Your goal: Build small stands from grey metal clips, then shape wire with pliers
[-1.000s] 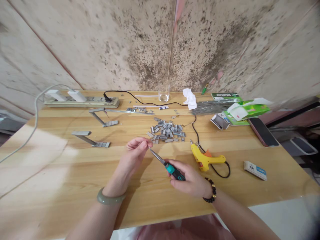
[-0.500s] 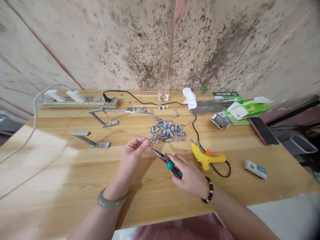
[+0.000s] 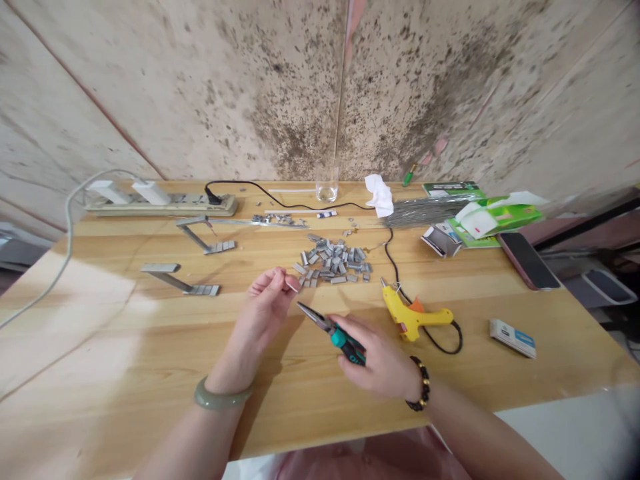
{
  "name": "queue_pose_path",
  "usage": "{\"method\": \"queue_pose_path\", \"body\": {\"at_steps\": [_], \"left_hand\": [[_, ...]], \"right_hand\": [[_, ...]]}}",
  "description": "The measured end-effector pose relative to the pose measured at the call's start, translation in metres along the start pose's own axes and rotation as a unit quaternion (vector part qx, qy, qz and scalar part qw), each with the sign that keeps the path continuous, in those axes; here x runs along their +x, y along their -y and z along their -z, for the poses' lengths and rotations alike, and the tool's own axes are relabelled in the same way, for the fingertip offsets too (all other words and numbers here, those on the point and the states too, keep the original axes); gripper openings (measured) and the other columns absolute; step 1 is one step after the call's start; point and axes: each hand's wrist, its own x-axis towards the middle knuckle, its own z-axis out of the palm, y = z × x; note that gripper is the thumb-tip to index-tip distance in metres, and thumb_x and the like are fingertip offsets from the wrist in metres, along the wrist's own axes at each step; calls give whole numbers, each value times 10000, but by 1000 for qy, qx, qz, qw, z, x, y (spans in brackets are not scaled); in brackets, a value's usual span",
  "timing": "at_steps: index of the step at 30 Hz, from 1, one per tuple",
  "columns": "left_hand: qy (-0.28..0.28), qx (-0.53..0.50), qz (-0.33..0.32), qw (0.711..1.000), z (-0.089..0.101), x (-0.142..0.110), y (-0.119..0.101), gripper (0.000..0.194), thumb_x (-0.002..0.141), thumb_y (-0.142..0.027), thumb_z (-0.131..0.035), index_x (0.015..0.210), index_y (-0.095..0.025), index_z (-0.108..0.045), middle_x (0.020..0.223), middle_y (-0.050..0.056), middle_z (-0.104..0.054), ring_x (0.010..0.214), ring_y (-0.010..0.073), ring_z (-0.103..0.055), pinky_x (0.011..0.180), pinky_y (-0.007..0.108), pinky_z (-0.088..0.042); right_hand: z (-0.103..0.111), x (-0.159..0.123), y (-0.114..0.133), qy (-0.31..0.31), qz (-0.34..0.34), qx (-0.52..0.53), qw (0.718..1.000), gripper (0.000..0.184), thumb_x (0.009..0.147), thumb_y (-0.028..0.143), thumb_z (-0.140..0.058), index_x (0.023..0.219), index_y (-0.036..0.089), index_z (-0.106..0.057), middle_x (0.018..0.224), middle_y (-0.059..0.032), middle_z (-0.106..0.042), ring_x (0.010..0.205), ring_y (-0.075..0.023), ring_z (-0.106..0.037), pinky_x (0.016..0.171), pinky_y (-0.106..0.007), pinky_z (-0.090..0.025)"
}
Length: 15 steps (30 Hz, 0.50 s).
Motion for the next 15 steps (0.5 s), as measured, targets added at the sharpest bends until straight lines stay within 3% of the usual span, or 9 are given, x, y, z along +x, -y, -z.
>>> {"method": "queue_pose_path", "body": {"at_steps": [3,7,10,15], "left_hand": [[18,-45,17,999,1,0,0,204,628,-256,-830,758,-189,-688,613,-27,-633,644,98,-572,740,275,-489],[32,-59,29,997,1,-3,2,222,624,-269,-835,785,-197,-700,603,-26,-638,663,108,-578,748,277,-491],[38,-51,34,997,0,-5,1,233,611,-281,-841,789,-206,-711,586,-28,-630,662,117,-578,728,280,-489],[45,-37,40,998,-1,-7,0,230,601,-290,-846,758,-191,-711,555,-27,-601,635,115,-560,701,283,-471]], "right_hand": [[3,-2,1,70,-50,216,973,556,760,142,-582,1305,183,-478,998,-54,-588,877,-162,-559,789,-301,-463],[7,-3,1,134,-139,431,882,517,727,199,-642,1230,145,-530,865,-23,-559,673,-91,-499,590,-224,-414],[9,-3,2,147,-166,478,850,524,713,226,-660,1217,155,-536,862,-23,-559,595,-70,-470,518,-209,-382],[8,-3,2,148,-167,477,850,524,712,223,-676,1214,163,-536,877,-27,-568,617,-75,-505,542,-214,-398]]}}
